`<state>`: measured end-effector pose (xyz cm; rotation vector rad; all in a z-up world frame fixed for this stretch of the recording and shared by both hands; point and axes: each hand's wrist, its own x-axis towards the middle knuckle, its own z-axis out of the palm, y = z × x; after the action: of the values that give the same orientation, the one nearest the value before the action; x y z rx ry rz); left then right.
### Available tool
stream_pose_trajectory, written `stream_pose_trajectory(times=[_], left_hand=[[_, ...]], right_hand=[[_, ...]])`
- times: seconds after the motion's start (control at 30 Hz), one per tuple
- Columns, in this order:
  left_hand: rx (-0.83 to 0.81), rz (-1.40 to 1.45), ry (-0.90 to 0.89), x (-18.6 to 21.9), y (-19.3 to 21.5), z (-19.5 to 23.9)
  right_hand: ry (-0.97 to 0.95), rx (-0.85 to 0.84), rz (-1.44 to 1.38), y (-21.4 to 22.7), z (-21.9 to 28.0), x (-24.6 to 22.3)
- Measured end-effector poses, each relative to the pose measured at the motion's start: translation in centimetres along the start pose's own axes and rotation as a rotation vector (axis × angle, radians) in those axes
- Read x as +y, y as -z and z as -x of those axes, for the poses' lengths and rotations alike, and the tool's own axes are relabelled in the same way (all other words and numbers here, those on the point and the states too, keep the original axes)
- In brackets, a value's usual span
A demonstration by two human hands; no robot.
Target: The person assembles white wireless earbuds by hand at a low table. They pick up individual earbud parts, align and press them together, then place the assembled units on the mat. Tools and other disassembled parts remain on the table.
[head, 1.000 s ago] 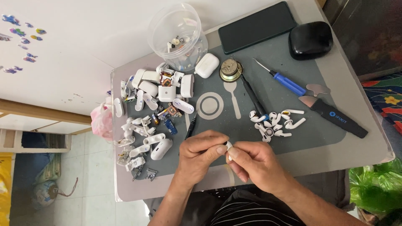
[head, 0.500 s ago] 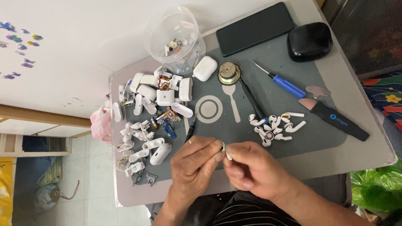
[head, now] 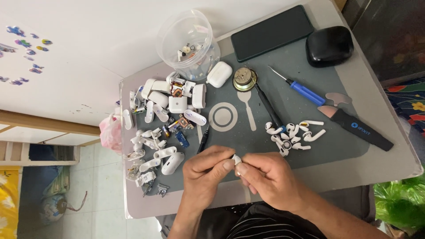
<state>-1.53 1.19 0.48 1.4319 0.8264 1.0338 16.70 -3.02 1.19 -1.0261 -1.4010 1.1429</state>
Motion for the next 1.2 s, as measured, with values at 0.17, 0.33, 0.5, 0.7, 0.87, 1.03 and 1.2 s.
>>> stream_pose_trajectory(times=[0.17, 0.33, 0.5, 0.7, 0.87, 1.03, 1.2], left_hand=[[-0.039, -0.035, -0.147, -0.2, -0.1, 0.2], [-0.024, -0.045, -0.225, -0.9, -0.4, 0.0], [-0.113, 0.022, -0.169, -1.2, -0.1, -0.6], [-0.030, -0.096, -0.183, -1.1, -0.7, -0.2], [-0.025, -0.060, -0.156, -0.6, -0.9, 0.3], [0.027, -0.114, -0.194, -0.1, -1.7, 0.0], [0.096, -0.255, -0.280, -0.7, -1.4, -0.3]], right_hand=[[0.064, 0.002, 0.035, 0.2, -0.2, -0.6], [0.006, -0.033, 0.093, 0.8, -0.2, -0.1], [0.071, -0.005, 0.025, 0.9, -0.2, 0.2], [0.016, 0.017, -0.022, 0.7, 0.0, 0.1], [0.041, -0.056, -0.085, 0.9, -0.1, 0.9], [-0.150, -0.033, -0.392, -0.1, 0.1, 1.8], [-0.294, -0.058, -0.758, -0.6, -0.3, 2.9]])
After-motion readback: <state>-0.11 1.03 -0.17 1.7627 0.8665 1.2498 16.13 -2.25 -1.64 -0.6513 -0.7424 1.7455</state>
